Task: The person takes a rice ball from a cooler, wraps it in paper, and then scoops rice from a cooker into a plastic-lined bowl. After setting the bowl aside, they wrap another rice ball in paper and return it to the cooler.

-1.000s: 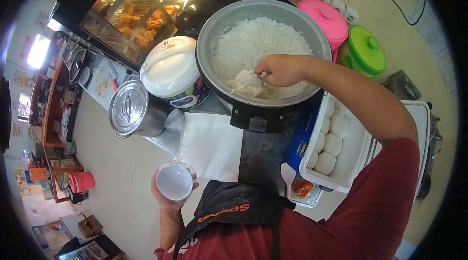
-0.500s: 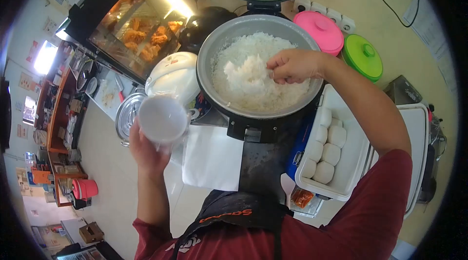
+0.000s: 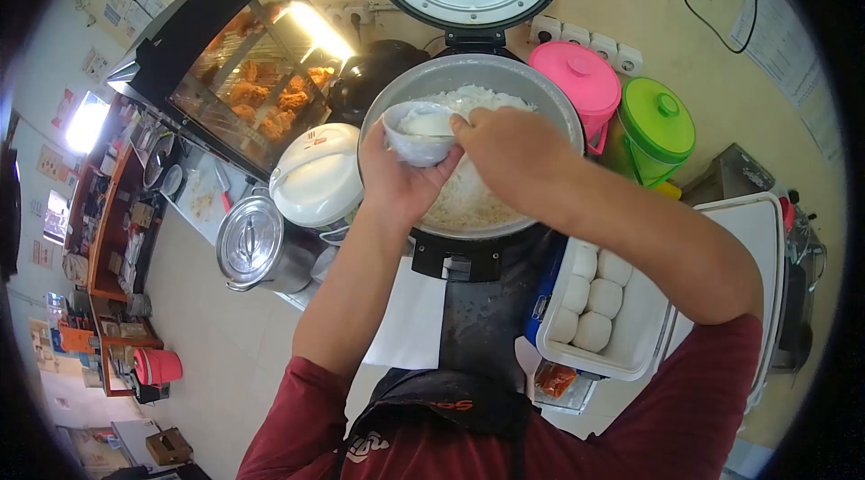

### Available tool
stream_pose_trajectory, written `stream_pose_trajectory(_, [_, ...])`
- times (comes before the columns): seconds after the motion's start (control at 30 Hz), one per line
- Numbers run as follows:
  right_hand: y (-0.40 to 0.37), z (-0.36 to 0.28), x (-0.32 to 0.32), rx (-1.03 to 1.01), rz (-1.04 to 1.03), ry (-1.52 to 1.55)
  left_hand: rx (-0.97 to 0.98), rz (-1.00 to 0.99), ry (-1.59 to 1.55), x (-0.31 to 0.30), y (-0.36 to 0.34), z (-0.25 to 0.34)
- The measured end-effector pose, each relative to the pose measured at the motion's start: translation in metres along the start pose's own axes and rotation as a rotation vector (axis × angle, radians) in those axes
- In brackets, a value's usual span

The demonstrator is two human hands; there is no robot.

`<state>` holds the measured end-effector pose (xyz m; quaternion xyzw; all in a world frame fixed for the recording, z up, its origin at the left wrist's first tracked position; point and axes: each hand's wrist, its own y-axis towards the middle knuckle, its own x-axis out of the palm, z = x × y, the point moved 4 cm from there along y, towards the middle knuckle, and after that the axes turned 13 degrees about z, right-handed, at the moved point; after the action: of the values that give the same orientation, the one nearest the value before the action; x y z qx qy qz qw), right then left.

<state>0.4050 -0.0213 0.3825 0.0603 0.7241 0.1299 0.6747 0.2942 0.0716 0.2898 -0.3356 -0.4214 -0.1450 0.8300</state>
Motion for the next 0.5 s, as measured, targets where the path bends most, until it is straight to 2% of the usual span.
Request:
stream_pose_trajectory(0.1, [-0.004,0.024,-0.020,-0.102,0.326,0.140,-0.011,-0.046,-0.025,-0.009,-0.011,0.021])
stream_pose_trajectory(0.17, [0.009,0.043,-0.035,0.114,0.102,0.309,0.008,-0.081,-0.046,-0.012,-0.020,0.034])
stream_pose_trajectory(0.27, [0.026,0.084,-0.018,0.346,-0.224,0.416,0.029,-0.101,-0.090,-0.028,-0.022,0.060])
stream_pose_trajectory(0.33, [0.035,0.102,0.034,0.328,-0.297,0.411,0.017,-0.175,-0.125,-0.034,-0.024,0.070])
stream_pose_trajectory(0.4, [0.047,0.104,0.074,0.297,-0.336,0.152,0.006,-0.194,-0.129,-0.033,-0.031,0.072])
stream_pose_trajectory(0.5, [0.063,0.099,0.131,0.201,-0.243,0.002,0.003,-0.213,-0.143,-0.036,-0.038,0.071])
